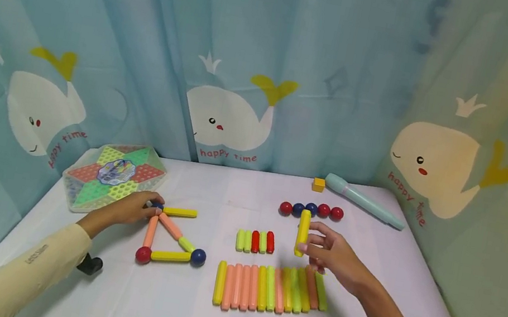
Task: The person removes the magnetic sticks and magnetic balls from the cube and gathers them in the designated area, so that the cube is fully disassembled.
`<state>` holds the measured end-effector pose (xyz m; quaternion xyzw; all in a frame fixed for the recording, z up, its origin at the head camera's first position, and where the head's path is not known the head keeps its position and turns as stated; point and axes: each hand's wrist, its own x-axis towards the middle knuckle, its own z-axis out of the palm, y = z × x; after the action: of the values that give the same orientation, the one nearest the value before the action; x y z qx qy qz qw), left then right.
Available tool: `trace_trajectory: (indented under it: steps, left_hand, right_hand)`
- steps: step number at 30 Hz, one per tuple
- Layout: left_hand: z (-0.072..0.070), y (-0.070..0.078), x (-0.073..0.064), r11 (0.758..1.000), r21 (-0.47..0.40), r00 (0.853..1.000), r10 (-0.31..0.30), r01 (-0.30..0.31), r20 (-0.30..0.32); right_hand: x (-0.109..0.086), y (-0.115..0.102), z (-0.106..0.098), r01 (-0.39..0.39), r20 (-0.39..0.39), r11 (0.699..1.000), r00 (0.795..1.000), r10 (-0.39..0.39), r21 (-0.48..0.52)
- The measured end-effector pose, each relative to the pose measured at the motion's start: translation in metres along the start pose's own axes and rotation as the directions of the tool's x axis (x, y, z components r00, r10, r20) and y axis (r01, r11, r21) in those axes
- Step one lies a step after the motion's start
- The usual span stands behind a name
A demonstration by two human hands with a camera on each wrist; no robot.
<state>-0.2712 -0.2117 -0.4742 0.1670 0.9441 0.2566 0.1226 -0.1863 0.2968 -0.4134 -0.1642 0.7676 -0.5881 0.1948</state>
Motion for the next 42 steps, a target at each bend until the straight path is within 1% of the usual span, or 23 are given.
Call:
trace_trajectory:
  steps: [4,7,9,12,14,16,17,19,21,23,26,27,30,32,37,42]
  left_hand:
    - [0.0,-0.001,-0.002,1.0,-0.008,1.0,-0.02,0.02,0.01]
    - [0.0,0.0,-0.002,1.0,-0.011,1.0,-0.024,0.025,0.018]
    - [-0.001,0.0,-0.002,1.0,-0.015,0.999,-0.025,0.026,0.023]
    - [-0.001,0.001,-0.002,1.0,-0.013,1.0,-0.008,0.008,0.028]
    - [-0.001,0.0,-0.002,1.0,-0.017,1.0,-0.007,0.007,0.022]
    - [-0.001,-0.001,-0.001,1.0,-0.015,1.0,0.008,-0.008,0.015]
    - [-0.001,-0.001,-0.001,1.0,-0.013,1.0,0.013,-0.012,0.012]
    - [-0.001,-0.001,-0.001,1.0,-0.02,1.0,0.002,-0.002,0.011]
    - [-0.001,-0.002,-0.001,1.0,-0.016,1.0,0.004,-0.004,0.013]
    - [0.0,-0.002,-0.001,1.0,-0.016,1.0,-0.003,0.003,0.017]
    - [0.0,-0.003,-0.001,1.0,-0.007,1.0,0.011,-0.011,0.015]
    - [0.0,-0.004,0.0,1.0,-0.01,1.0,0.007,-0.007,0.014]
    - [0.0,-0.004,-0.001,1.0,-0.011,1.0,0.0,0.0,0.013]
    - [-0.001,-0.004,-0.001,1.0,-0.01,1.0,-0.003,0.003,0.014]
    - [-0.002,-0.004,0.0,1.0,-0.009,1.0,0.01,-0.009,0.009]
    - [-0.001,-0.003,0.0,1.0,-0.024,1.0,-0.001,0.002,0.015]
  right_hand:
    - [-0.026,0.015,-0.021,-0.033,-0.043,0.998,0.999,0.031,-0.056]
    - [-0.04,0.028,-0.035,-0.063,-0.051,0.991,0.997,0.057,-0.117]
    - [-0.046,0.038,-0.043,-0.095,-0.035,0.981,0.995,0.091,-0.168]
    - [-0.053,0.052,-0.05,-0.131,0.025,0.962,0.99,0.141,-0.24]
    - [-0.051,0.058,-0.052,-0.136,0.075,0.95,0.984,0.163,-0.281]
    - [-0.049,0.063,-0.051,-0.129,0.111,0.941,0.979,0.171,-0.314]
    - [-0.047,0.065,-0.05,-0.119,0.124,0.937,0.978,0.168,-0.328]
    - [-0.043,0.066,-0.047,-0.095,0.146,0.934,0.977,0.153,-0.344]
    - [-0.039,0.067,-0.044,-0.086,0.149,0.927,0.977,0.15,-0.365]
    - [-0.036,0.066,-0.043,-0.094,0.154,0.92,0.975,0.163,-0.381]
    - [-0.034,0.065,-0.043,-0.128,0.154,0.906,0.967,0.205,-0.404]
    - [-0.034,0.064,-0.043,-0.144,0.153,0.902,0.963,0.223,-0.407]
    - [-0.035,0.064,-0.045,-0.161,0.173,0.904,0.954,0.246,-0.397]
    - [-0.036,0.064,-0.045,-0.164,0.182,0.909,0.951,0.249,-0.383]
    - [-0.038,0.065,-0.044,-0.145,0.193,0.925,0.956,0.223,-0.352]
    - [-0.04,0.064,-0.041,-0.173,0.188,0.925,0.951,0.247,-0.339]
